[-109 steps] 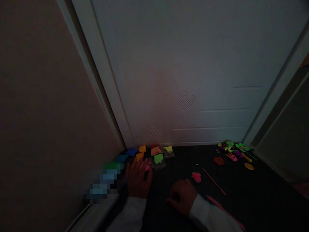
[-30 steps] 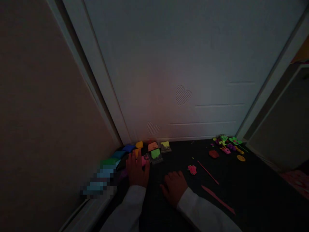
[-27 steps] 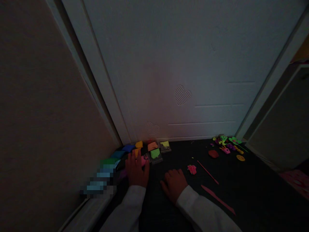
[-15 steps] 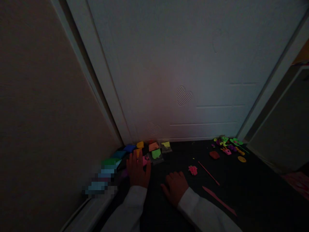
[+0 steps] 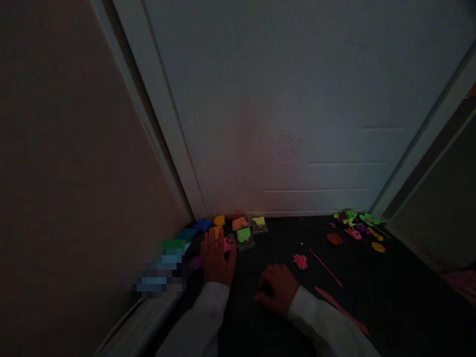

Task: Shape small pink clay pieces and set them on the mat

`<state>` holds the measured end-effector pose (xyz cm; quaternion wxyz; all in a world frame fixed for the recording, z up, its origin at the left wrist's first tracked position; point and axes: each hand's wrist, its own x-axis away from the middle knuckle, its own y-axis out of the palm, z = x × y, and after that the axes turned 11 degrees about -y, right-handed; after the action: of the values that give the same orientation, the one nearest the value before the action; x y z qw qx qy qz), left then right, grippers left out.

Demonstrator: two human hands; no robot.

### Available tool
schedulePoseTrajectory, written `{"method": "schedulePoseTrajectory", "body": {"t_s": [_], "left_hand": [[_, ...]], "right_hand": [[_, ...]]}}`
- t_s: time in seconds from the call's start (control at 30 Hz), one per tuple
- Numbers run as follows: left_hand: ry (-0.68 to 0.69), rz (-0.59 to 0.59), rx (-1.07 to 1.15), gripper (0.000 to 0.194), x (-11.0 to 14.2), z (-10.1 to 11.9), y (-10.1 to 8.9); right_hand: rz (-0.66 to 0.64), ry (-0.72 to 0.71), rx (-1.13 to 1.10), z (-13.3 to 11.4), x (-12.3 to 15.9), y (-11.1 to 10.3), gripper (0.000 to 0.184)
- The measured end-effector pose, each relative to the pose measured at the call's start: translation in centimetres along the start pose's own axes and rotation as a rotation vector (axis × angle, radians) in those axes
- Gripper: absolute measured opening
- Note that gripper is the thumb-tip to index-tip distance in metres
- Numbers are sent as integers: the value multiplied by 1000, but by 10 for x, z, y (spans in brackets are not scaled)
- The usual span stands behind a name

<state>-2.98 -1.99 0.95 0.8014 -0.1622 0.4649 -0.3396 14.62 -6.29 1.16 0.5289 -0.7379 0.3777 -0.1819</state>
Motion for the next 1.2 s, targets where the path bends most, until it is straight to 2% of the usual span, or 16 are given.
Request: {"method": "schedulePoseTrajectory", "body": {"t_s": [0.1,0.27,0.6,0.8,0.9,1.07,1.2], "left_hand": [[10,-4,-2,53,1,-3,1],[52,-85,-12,55,4,-5,3],[39,-101,25,55,3,-4,3],[45,-90,39,57,3,-5,3],[40,-93,33,57,3,-5,3],[42,-96,48,58,3,-5,3],[36,-93,41,59,2,-4,3]], "right_hand": [[-5,-31,-19,3,3,1,32],[-9,-33,-9,1,2,5,18],[24,-11,44,1,-1,7,23],[42,-23,37,2,3,4,33],[38,-65,24,0,11,-6,35],[16,-157,77,-5,26,-22,52],[-26,-195,123,-11,30,-16,55]]}}
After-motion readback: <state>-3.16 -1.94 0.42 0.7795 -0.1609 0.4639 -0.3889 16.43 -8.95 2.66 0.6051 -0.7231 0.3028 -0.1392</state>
